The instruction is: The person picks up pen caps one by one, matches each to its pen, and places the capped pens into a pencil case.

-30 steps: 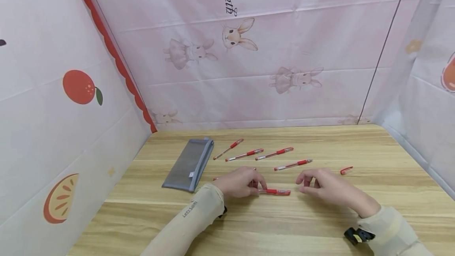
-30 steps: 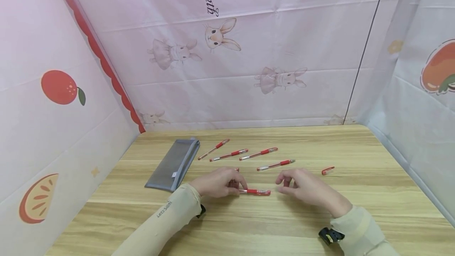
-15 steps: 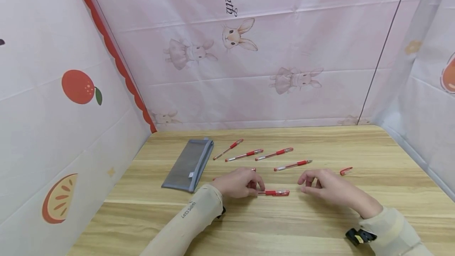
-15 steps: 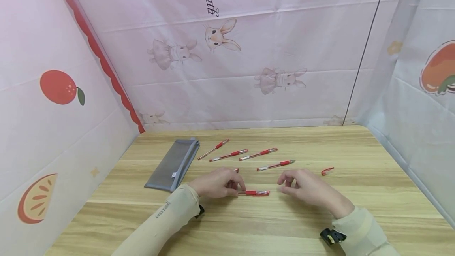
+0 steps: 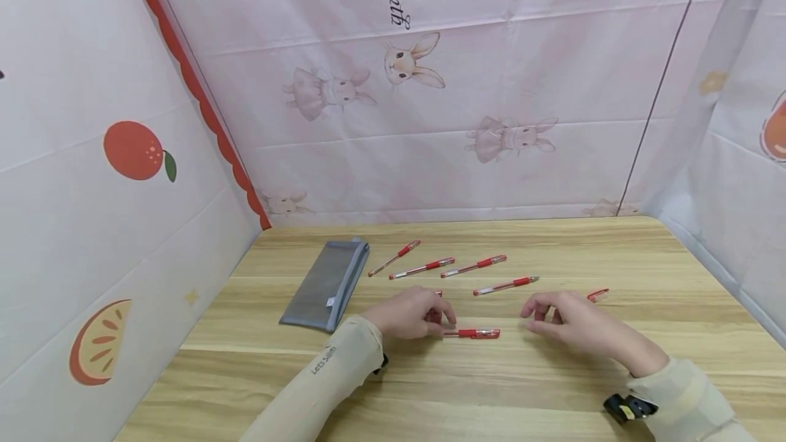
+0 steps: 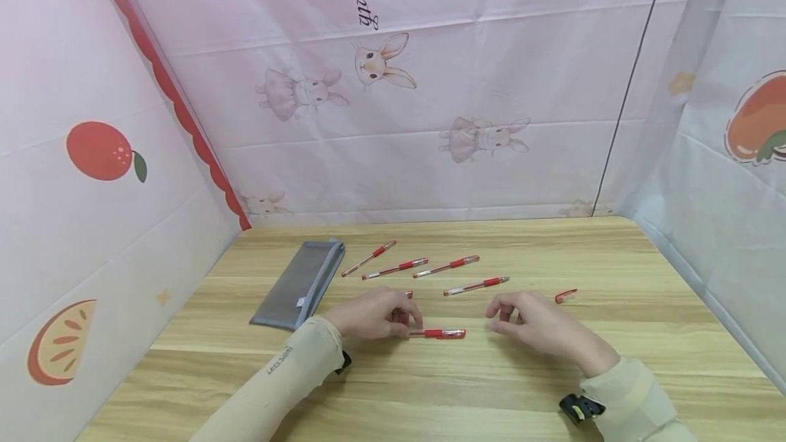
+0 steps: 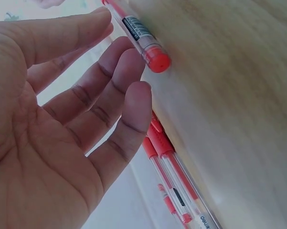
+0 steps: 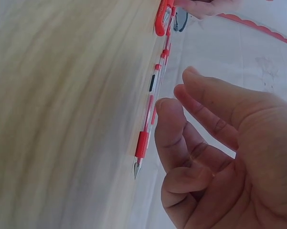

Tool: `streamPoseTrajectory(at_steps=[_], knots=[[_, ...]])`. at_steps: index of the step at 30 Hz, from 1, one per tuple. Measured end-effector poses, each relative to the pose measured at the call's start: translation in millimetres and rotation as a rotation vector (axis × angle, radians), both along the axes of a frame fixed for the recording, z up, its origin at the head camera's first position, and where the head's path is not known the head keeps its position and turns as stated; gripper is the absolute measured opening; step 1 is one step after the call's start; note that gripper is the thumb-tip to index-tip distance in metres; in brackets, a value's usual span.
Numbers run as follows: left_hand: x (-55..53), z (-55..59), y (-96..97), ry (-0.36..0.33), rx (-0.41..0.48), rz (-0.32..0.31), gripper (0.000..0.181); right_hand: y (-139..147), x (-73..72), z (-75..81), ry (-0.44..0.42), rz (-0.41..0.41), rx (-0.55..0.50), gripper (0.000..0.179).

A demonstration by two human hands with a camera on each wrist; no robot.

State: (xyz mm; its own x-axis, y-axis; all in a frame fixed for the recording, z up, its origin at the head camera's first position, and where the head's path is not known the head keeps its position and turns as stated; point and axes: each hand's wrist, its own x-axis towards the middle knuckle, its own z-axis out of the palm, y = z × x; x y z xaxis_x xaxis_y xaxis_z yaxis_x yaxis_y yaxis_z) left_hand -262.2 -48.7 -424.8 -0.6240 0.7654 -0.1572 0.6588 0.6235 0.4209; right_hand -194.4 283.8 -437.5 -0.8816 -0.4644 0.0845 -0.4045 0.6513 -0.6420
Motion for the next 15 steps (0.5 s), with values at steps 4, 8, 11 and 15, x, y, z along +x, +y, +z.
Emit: streamPoseTrajectory(at_steps=[4,8,11,15], knots=[[-0.8,0.5,0.3,-0.002,0.014,-0.003,0.021,3.3,1.3,0.6,0.005,-0.006,0.0,0.016],[-0.8,1.8,1.1,-0.026,0.029,0.02,0.024,6.7,2.3,1.2,-0.014,-0.024,0.005,0.016],[-0.4,3.9,2.5,-0.064,0.046,0.055,0.027,9.8,3.1,1.4,-0.022,-0.034,0.007,0.017],[-1.5,6.8,5.8,-0.076,0.064,0.077,0.031,13.9,3.5,1.2,-0.013,-0.038,0.003,0.018]])
